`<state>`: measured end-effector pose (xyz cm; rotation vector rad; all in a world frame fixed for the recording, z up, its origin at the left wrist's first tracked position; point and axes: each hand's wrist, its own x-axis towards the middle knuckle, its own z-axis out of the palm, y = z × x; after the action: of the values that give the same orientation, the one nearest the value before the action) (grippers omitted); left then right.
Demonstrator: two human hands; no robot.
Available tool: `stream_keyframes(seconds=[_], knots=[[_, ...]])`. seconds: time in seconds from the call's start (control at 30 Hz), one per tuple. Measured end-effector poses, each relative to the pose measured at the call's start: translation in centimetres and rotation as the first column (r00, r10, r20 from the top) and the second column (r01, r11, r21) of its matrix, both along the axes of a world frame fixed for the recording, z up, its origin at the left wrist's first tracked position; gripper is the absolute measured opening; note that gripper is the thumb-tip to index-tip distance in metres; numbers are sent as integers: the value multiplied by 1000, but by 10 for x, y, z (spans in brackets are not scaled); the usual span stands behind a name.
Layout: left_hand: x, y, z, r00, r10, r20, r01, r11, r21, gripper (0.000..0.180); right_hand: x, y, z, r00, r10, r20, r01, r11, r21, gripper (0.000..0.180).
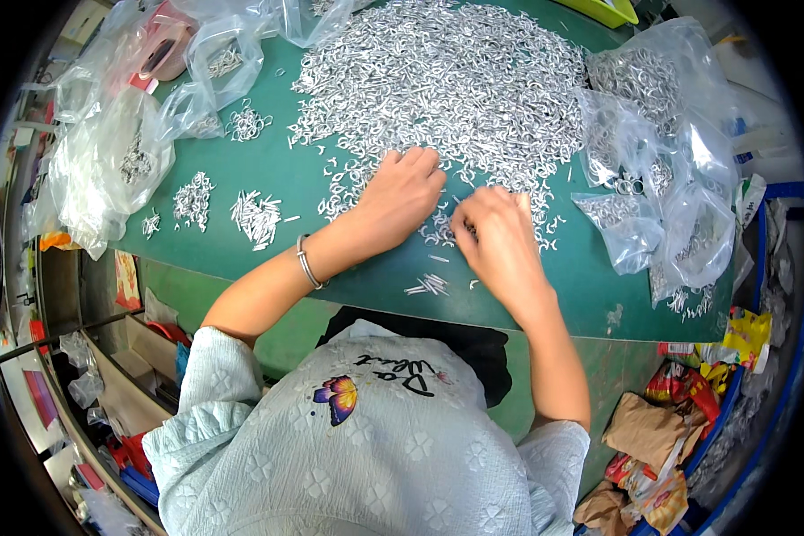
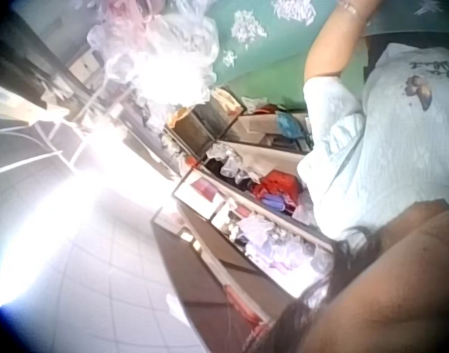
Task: The person sorts through a large pile of small white metal components by hand, separating them into smaller organized groups on the table surface.
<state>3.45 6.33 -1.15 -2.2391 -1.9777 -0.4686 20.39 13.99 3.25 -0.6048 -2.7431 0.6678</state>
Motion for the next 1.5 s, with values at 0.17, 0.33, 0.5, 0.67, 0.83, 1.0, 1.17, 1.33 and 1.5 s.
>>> stream_keyframes(seconds=[0.17,0.33,0.5,0.67,0.83,1.0,1.17,1.33,1.5], knots=[[-2,10,-3,996,-30,78,29,999,15,10,-19,19,-25,996,-88,0,87,985,146,9],[-4,4,-5,918,51,394,-80,995,56,12,-16,29,-27,998,-11,67,6,996,87,12],[-2,-1,-6,925,0,380,-24,998,60,12,-4,29,-13,990,-67,-120,48,987,-152,12],[-3,5,-9,965,13,261,-18,1000,19,10,10,-14,-2,997,71,21,-69,996,-54,11],[1,7,-2,943,-18,333,-1,998,55,8,16,-17,-4,995,95,13,-94,994,-59,9],[22,-24,9,901,-113,419,107,994,37,11,2,23,-18,967,-232,-107,229,973,-41,7],[39,-54,-2,926,-150,345,181,982,-59,10,-20,30,-32,968,-248,25,236,946,224,10],[40,-64,1,914,-185,361,235,967,-99,17,-21,40,-30,981,-176,78,151,954,258,9],[35,-70,2,883,-156,444,233,965,-124,19,6,22,5,993,-122,2,121,987,106,7]])
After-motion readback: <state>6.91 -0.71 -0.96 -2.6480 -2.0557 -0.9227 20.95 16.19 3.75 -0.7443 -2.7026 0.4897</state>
